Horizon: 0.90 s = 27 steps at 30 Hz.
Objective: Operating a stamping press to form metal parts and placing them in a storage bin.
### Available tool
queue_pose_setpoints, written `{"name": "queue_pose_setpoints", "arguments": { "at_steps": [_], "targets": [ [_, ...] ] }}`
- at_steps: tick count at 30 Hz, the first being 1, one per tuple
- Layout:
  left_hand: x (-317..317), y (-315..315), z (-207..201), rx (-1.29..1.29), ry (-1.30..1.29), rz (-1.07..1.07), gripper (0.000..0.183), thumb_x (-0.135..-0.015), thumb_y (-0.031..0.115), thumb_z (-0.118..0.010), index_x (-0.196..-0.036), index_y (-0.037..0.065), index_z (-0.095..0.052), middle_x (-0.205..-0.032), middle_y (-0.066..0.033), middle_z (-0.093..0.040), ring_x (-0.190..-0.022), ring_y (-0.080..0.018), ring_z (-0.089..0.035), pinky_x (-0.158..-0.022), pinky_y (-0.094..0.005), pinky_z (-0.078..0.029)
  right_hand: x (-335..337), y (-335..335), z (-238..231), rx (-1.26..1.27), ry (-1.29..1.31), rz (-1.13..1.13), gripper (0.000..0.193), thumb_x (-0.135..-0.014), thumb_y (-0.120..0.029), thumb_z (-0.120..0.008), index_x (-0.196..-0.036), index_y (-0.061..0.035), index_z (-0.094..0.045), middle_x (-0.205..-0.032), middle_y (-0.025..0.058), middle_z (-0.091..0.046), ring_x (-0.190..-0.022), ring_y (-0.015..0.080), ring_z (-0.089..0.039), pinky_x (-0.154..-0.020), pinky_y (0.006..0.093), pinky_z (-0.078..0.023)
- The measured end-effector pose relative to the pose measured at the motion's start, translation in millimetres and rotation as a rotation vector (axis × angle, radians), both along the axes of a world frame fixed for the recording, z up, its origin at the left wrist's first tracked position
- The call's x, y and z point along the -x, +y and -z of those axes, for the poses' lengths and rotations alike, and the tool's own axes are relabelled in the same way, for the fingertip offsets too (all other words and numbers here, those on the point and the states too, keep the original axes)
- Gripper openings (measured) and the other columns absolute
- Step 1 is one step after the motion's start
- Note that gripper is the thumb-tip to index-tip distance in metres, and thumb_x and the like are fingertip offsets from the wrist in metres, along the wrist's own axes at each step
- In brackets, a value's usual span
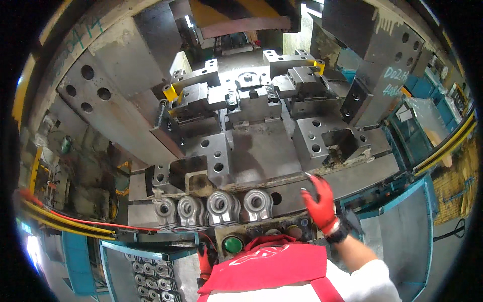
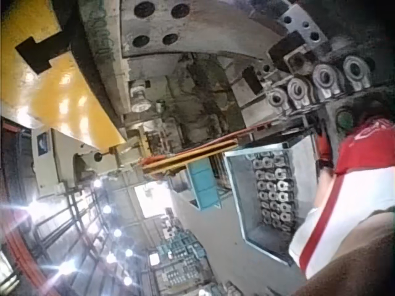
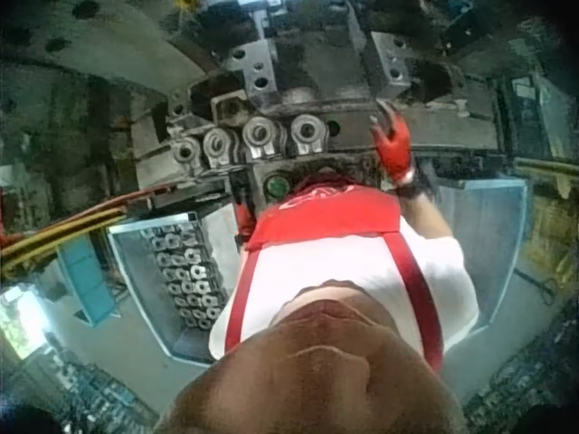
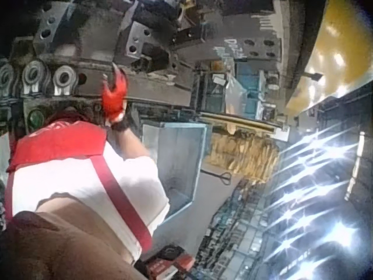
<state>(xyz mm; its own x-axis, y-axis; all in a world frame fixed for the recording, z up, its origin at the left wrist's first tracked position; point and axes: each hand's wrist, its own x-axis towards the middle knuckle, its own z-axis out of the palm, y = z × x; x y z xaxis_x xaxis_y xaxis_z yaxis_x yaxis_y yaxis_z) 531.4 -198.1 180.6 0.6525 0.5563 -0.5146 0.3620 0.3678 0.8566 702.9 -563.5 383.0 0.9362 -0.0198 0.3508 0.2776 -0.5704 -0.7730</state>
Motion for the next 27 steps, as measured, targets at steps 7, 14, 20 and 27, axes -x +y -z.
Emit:
{"name": "queue_pose_setpoints", "arguments": {
  "at_steps": [7, 14, 20, 27],
  "targets": [
    [-3, -43, 61, -0.246, -0.113, 0.371, 0.073, -0.073, 0.023, -0.074, -0.129, -0.001, -0.033, -0.119, -0.0139, -0.051, -0.104, -0.0213, -0.052, -0.086, -0.0329, -0.044, 95, -132, 210, -0.536, 0.506, 0.435, 0.068, -0.077, -0.022, -0.068, -0.132, -0.0012, -0.034, -0.119, 0.0205, -0.047, -0.111, 0.0312, -0.046, -0.093, 0.0366, -0.037],
    [-19, -60, -7, -0.136, 0.26, 0.31, 0.085, -0.068, 0.02, -0.076, -0.133, -0.001, -0.026, -0.114, -0.0176, -0.054, -0.1, -0.0239, -0.055, -0.085, -0.0346, -0.045, 96, -121, 210, 0.132, 0.67, 0.525, 0.101, -0.062, -0.038, -0.075, -0.138, -0.0015, -0.018, -0.121, 0.0267, -0.042, -0.112, 0.0409, -0.042, -0.095, 0.0451, -0.035],
    [2, -31, 80, -0.258, 0.14, 0.291, 0.078, -0.066, 0.021, -0.077, -0.128, 0.003, -0.033, -0.108, -0.0156, -0.057, -0.085, -0.0203, -0.06, -0.064, -0.0327, -0.051, 94, -118, 208, 0.13, 0.621, 0.506, 0.1, -0.062, -0.035, -0.076, -0.137, -0.0015, -0.02, -0.122, 0.0271, -0.041, -0.114, 0.0408, -0.04, -0.097, 0.0448, -0.034],
    [-5, -51, 40, -0.138, 0.104, 0.221, 0.076, -0.065, 0.022, -0.078, -0.126, 0.003, -0.036, -0.1, -0.013, -0.06, -0.082, -0.0205, -0.061, -0.065, -0.0322, -0.05, 95, -119, 208, 0.132, 0.628, 0.521, 0.099, -0.062, -0.032, -0.077, -0.137, -0.0018, -0.021, -0.125, 0.026, -0.04, -0.117, 0.0398, -0.039, -0.097, 0.0426, -0.034]
  ]
}}
